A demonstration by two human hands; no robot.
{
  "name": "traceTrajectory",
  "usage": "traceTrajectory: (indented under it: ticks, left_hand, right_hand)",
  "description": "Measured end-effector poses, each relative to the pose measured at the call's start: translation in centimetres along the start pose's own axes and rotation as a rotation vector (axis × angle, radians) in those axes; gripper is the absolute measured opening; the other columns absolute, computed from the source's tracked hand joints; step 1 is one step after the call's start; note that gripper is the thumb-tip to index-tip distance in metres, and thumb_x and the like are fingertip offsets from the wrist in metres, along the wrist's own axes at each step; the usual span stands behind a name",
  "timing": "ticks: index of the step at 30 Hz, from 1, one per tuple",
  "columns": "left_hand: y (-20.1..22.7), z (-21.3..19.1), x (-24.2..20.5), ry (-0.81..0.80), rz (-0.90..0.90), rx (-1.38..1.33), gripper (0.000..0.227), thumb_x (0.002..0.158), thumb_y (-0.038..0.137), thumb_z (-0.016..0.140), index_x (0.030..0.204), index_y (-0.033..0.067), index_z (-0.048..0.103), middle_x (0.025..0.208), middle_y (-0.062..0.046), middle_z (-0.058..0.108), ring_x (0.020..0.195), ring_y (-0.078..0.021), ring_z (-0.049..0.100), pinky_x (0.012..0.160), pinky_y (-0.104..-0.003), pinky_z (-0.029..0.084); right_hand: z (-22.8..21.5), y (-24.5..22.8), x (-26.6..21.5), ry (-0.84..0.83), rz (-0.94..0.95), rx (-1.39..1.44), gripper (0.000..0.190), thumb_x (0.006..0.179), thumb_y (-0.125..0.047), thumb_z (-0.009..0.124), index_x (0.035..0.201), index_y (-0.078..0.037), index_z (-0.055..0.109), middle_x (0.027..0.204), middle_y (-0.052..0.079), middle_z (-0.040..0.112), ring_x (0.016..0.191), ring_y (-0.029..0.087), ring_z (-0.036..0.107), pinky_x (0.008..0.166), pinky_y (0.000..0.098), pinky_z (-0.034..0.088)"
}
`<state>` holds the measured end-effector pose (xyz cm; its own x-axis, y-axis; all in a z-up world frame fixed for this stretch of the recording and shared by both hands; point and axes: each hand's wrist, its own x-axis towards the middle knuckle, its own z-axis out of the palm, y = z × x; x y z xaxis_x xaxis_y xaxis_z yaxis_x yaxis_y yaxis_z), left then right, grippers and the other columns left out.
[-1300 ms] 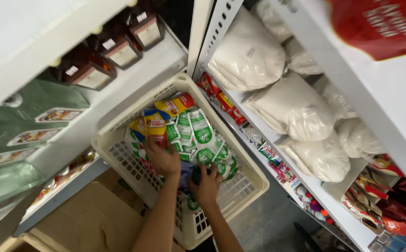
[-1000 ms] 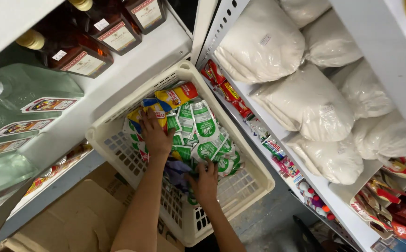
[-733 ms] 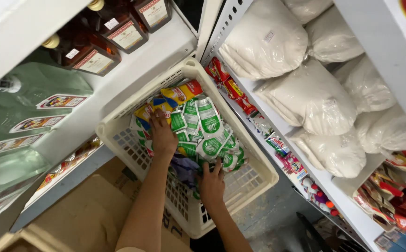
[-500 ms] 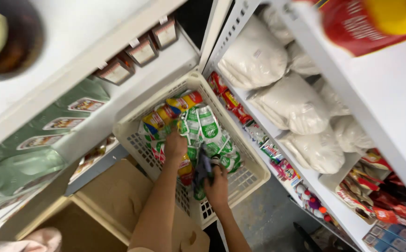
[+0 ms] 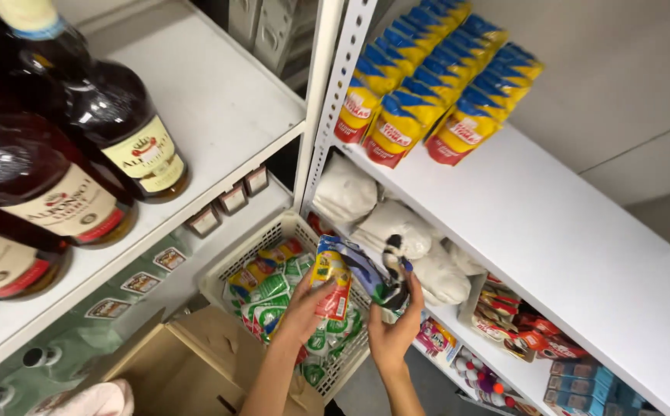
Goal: The person picks up small sauce packets from a basket, wipes each with a cloth, and places them on a shelf. The person handles both yellow and green packets, arranging them in neat rows on the shelf.
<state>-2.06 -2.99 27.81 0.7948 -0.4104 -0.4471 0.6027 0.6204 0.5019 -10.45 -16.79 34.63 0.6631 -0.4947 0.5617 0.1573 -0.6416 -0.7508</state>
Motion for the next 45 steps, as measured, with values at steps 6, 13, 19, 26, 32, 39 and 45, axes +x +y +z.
traceTrajectory:
  ticks: [6, 13, 19, 26, 32, 39, 45]
  left_hand:
    - [-1.0, 1.4, -6.6, -0.202, 0.120, 0.097, 0.071, 0.094, 0.001, 0.060, 0.160, 0.0159, 0.035, 0.141, -0.012, 0.061, 0.118, -0.0212, 0.064, 0.096, -0.036, 0.055]
    - [0.8, 4.2, -13.7, -0.291, 0.036, -0.021, 0.073, 0.094, 0.001, 0.057, 0.161, 0.0163, 0.030, 0.143, -0.011, 0.060, 0.124, -0.0227, 0.062, 0.102, -0.039, 0.052]
    - [2.7, 9.0, -20.4, -0.373, 0.074, -0.049, 0.081, 0.093, 0.005, 0.054, 0.164, 0.0243, 0.020, 0.150, -0.011, 0.051, 0.130, -0.0259, 0.056, 0.107, -0.044, 0.048]
    - [-0.4, 6.7, -21.1, -0.548, 0.231, 0.110, 0.069, 0.105, 0.039, 0.032, 0.165, 0.0069, 0.017, 0.169, -0.010, 0.030, 0.153, -0.0227, 0.033, 0.122, -0.038, 0.030]
    - [-0.4, 7.6, -22.0, -0.481, 0.112, 0.012, 0.082, 0.100, 0.064, 0.018, 0.159, 0.0081, 0.028, 0.158, -0.012, 0.044, 0.143, -0.0264, 0.047, 0.115, -0.043, 0.041]
    - [0.6, 8.7, -23.5, -0.530, 0.115, -0.248, 0.083, 0.099, 0.070, 0.025, 0.152, 0.0072, 0.038, 0.138, -0.016, 0.060, 0.123, -0.0292, 0.062, 0.104, -0.045, 0.051]
    - [2.4, 8.7, -23.5, -0.356, 0.235, -0.280, 0.067, 0.102, 0.056, 0.037, 0.155, 0.0159, 0.040, 0.130, -0.015, 0.064, 0.111, -0.0276, 0.066, 0.095, -0.043, 0.054]
  right_hand:
    - [-3.8, -8.1, -1.0, -0.212, -0.076, -0.036, 0.090, 0.063, -0.007, 0.086, 0.145, -0.006, 0.051, 0.134, 0.017, 0.061, 0.122, 0.035, 0.060, 0.104, 0.0434, 0.047]
    - [-7.9, -10.6, 0.3, -0.240, -0.366, -0.008, 0.072, 0.056, -0.012, 0.086, 0.127, -0.012, 0.070, 0.156, 0.027, 0.045, 0.143, 0.050, 0.043, 0.114, 0.0525, 0.036]
    - [-10.7, -13.1, -0.4, -0.113, -0.334, 0.079, 0.060, 0.072, -0.010, 0.082, 0.130, -0.015, 0.068, 0.158, 0.020, 0.052, 0.149, 0.042, 0.053, 0.125, 0.0554, 0.037]
    - [-12.0, -18.7, -0.1, -0.389, -0.332, 0.068, 0.081, 0.063, -0.018, 0.084, 0.140, -0.011, 0.059, 0.160, 0.028, 0.037, 0.152, 0.049, 0.028, 0.121, 0.0581, 0.024]
    - [-12.3, -20.7, -0.9, -0.362, -0.340, 0.097, 0.075, 0.061, -0.019, 0.085, 0.133, -0.015, 0.067, 0.158, 0.026, 0.043, 0.150, 0.049, 0.036, 0.119, 0.0566, 0.030]
    - [-12.2, -20.1, -3.6, -0.384, -0.386, 0.074, 0.057, 0.062, -0.020, 0.080, 0.118, -0.017, 0.077, 0.149, 0.022, 0.058, 0.144, 0.050, 0.047, 0.113, 0.0579, 0.041]
    - [-12.5, -18.5, -6.2, -0.459, -0.485, 0.043, 0.050, 0.064, -0.029, 0.085, 0.112, -0.017, 0.079, 0.141, 0.017, 0.065, 0.139, 0.047, 0.052, 0.110, 0.0590, 0.042]
